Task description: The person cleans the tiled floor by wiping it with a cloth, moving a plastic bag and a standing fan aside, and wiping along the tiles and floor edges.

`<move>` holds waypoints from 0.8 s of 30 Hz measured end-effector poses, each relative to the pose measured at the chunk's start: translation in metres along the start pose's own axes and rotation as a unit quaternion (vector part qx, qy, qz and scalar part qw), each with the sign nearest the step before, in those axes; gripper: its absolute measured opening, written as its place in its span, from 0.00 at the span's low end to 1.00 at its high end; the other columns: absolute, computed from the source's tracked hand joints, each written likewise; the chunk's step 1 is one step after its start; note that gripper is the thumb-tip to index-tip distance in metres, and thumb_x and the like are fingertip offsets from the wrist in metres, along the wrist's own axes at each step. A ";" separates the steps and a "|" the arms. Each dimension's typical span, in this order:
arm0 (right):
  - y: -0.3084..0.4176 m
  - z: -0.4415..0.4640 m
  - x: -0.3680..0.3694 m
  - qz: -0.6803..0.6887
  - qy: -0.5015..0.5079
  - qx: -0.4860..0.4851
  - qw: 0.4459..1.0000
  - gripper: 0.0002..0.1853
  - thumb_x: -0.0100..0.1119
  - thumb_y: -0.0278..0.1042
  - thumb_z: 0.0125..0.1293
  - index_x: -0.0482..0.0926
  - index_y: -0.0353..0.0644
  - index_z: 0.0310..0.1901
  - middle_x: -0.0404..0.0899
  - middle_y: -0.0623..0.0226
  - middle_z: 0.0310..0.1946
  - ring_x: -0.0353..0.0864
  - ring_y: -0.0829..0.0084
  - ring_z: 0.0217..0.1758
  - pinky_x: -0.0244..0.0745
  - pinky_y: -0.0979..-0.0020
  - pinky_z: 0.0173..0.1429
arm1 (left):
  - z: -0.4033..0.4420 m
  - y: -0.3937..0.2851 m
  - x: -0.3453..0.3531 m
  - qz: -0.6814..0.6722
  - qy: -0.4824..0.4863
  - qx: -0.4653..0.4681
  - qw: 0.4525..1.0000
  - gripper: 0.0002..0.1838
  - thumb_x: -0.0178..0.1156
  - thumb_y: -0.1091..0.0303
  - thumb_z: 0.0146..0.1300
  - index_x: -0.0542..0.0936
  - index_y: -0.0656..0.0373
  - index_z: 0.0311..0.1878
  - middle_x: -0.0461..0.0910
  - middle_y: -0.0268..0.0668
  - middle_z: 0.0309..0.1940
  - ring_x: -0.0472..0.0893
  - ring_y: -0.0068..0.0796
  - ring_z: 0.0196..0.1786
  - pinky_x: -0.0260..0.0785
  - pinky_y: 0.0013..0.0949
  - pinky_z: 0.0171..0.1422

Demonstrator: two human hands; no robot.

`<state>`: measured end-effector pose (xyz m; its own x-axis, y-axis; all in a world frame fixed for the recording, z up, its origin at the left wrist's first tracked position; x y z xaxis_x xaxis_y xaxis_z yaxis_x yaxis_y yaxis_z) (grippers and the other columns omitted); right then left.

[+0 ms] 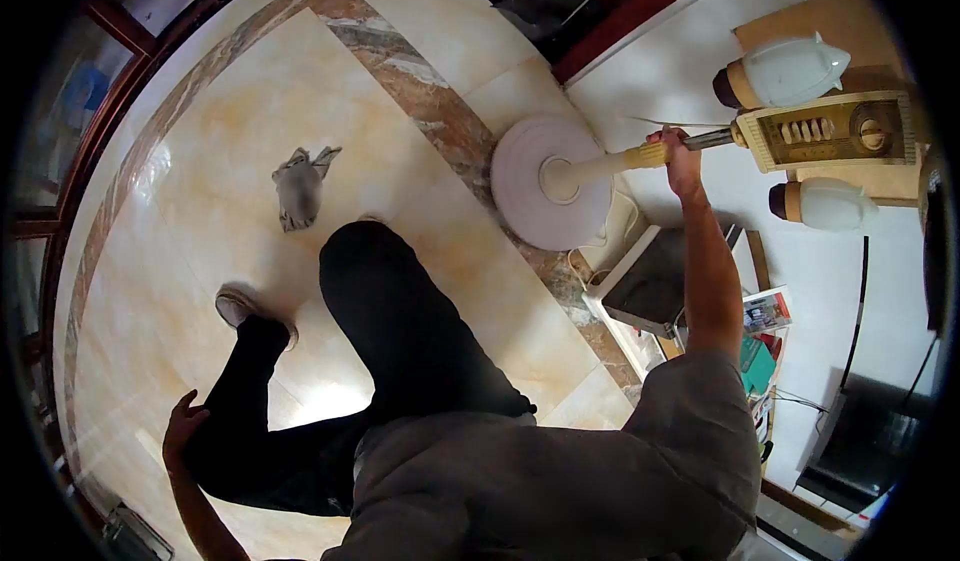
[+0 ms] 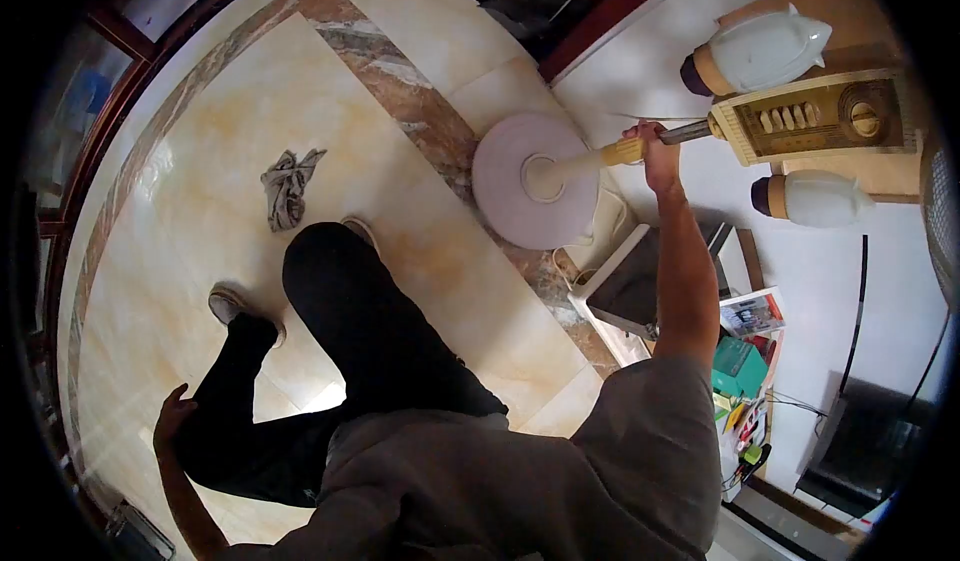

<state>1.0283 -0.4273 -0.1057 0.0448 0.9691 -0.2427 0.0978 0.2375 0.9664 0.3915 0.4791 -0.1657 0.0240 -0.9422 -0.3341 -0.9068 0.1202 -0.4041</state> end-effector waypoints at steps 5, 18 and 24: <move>0.001 -0.003 0.001 0.002 -0.006 -0.019 1.000 0.12 0.54 0.37 0.74 0.78 0.37 0.36 0.83 0.60 0.35 0.83 0.68 0.39 0.78 0.65 0.49 | 0.000 -0.007 -0.002 0.032 -0.004 -0.003 0.999 0.43 0.66 0.73 0.58 0.58 0.65 0.76 0.82 0.55 0.53 0.83 0.38 0.50 0.77 0.39 0.57; -0.011 -0.019 -0.018 -0.024 -0.046 0.004 0.999 0.07 0.54 0.31 0.74 0.76 0.37 0.41 0.82 0.62 0.34 0.84 0.68 0.40 0.80 0.62 0.48 | 0.013 0.007 -0.015 0.009 0.019 0.011 1.000 0.45 0.70 0.69 0.58 0.58 0.62 0.76 0.81 0.55 0.55 0.83 0.39 0.53 0.76 0.40 0.60; -0.009 -0.016 -0.024 -0.006 -0.019 -0.041 0.999 0.08 0.55 0.30 0.71 0.77 0.33 0.41 0.83 0.60 0.32 0.83 0.68 0.37 0.80 0.64 0.47 | 0.018 0.027 -0.019 0.019 0.006 0.037 0.999 0.44 0.69 0.68 0.59 0.59 0.62 0.76 0.81 0.54 0.55 0.83 0.38 0.53 0.76 0.39 0.59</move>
<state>1.0101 -0.4520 -0.1074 0.0813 0.9636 -0.2549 0.0170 0.2543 0.9670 0.3742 0.5060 -0.1853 -0.0156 -0.9402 -0.3403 -0.8732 0.1786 -0.4535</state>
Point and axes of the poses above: each hand's wrist, its own z-axis towards the middle knuckle, its own x-axis out of the palm, y = z × x, the point moved 9 cm from there along z, towards the middle knuckle
